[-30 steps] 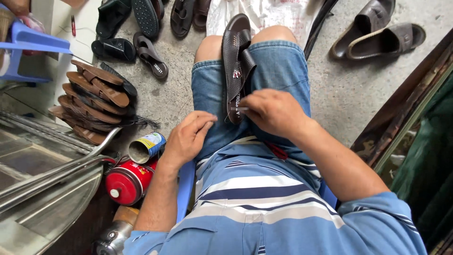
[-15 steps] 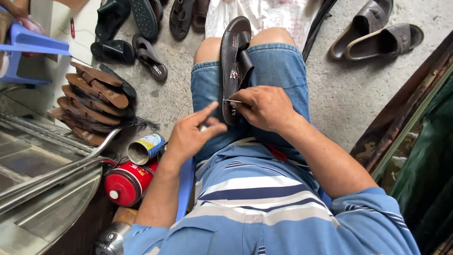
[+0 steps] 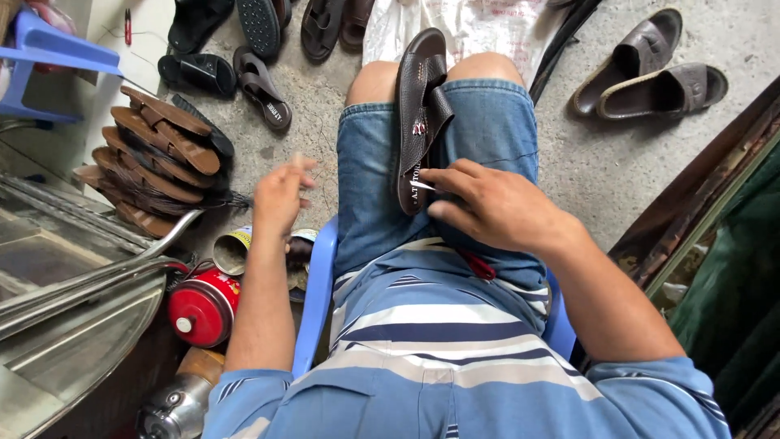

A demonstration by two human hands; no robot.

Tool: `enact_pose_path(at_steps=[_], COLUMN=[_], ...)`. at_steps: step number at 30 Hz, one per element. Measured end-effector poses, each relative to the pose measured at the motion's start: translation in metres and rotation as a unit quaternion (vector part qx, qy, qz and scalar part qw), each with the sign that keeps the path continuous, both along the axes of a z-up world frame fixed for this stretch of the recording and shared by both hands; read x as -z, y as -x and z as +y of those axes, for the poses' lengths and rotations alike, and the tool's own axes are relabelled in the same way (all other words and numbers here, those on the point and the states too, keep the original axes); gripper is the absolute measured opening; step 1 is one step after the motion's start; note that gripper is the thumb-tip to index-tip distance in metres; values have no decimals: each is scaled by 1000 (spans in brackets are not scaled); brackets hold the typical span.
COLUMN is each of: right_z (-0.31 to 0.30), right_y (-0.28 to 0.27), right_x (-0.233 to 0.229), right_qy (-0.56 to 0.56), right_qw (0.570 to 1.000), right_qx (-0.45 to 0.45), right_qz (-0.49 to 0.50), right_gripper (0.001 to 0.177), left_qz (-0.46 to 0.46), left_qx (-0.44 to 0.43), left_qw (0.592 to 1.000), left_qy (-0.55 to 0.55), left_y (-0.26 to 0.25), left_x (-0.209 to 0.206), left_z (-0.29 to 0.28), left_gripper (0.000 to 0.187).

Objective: Hand-stitching a strap onto a leather sandal using a needle and thread.

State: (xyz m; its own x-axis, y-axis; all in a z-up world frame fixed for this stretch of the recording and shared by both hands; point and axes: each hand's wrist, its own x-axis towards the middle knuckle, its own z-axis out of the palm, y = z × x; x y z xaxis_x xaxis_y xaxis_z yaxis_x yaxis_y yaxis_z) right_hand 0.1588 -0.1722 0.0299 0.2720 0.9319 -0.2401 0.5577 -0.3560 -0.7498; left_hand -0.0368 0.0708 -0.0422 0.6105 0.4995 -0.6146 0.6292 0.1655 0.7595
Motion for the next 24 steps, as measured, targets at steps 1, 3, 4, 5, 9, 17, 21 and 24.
enact_pose_path(at_steps=[1,3,4,5,9,17,21,24], right_z=[0,1,1,1,8,11,12,12], right_y=[-3,-5,-6,-7,-9,-8,-8,-7], right_x=[-4,-4,0,4,15,24,20,20], right_qy=[-32,-64,-76,-88,-94,-27,-26,-32], right_qw=[999,998,997,995,993,996,996,996], right_qx=[-3,-8,-20,-33,-42,-42,-42,-39], right_qz=[7,12,-12,-36,-61,-75,-69,-75], right_gripper=[30,28,28,29,30,37,38,40], left_qz=[42,82,-2,-86,-204,-160,-168,-201], left_qx=[12,23,60,96,193,111,84,83], left_qw=[978,913,908,895,883,918,918,908], left_qy=[-204,-398,-414,-426,-375,-345,-350,-357], left_y=[6,7,0,-8,-24,-14,-18,-19], left_x=[9,13,9,5,-22,-12,-20,-21], left_z=[2,-6,-16,-27,-77,-109,-113,-115], left_gripper=[14,16,13,13,30,37,39,36])
